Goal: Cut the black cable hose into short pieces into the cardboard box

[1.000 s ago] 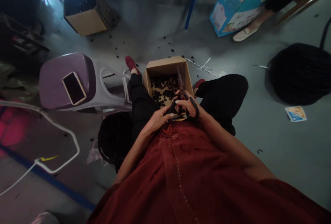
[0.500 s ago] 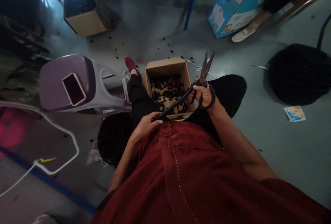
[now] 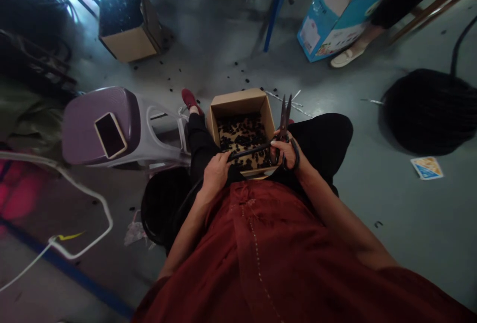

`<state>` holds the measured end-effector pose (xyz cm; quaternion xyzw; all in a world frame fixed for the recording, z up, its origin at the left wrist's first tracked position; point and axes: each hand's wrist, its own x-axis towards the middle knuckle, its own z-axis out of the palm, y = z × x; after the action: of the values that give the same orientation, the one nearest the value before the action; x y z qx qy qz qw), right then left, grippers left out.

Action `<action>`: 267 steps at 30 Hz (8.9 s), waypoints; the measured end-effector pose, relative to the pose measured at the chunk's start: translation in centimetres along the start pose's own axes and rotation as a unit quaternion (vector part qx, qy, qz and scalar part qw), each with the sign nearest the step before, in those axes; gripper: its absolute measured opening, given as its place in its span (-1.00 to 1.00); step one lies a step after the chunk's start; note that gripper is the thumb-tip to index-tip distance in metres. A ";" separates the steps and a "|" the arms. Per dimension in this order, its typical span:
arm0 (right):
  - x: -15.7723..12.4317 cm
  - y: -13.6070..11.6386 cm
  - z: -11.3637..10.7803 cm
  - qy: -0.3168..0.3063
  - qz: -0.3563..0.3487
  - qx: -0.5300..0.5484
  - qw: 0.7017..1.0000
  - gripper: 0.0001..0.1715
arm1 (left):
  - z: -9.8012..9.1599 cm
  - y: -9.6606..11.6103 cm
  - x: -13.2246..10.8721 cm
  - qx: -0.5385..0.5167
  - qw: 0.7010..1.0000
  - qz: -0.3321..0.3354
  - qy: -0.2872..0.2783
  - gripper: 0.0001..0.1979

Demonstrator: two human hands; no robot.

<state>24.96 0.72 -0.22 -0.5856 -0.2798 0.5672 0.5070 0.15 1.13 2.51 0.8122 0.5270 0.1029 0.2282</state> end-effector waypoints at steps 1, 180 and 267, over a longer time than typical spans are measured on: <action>-0.1 -0.2 0.1 -0.002 -0.003 -0.037 0.999 -0.51 | 0.6 0.1 -0.1 -0.001 1.000 0.008 -0.007 -0.66; -1.6 -1.0 2.6 -0.069 -0.105 -0.138 0.982 -0.50 | 3.3 4.2 2.5 -0.454 0.875 -0.119 -0.119 -0.66; -2.9 2.6 1.9 -0.220 -0.006 -0.570 0.791 -0.34 | 7.2 -2.2 1.6 -0.060 0.998 -0.009 0.018 -0.60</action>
<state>21.96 -2.20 -1.15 -0.6264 -0.6597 0.4151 0.0090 1.99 1.39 -4.97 0.7902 0.5313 0.1469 0.2679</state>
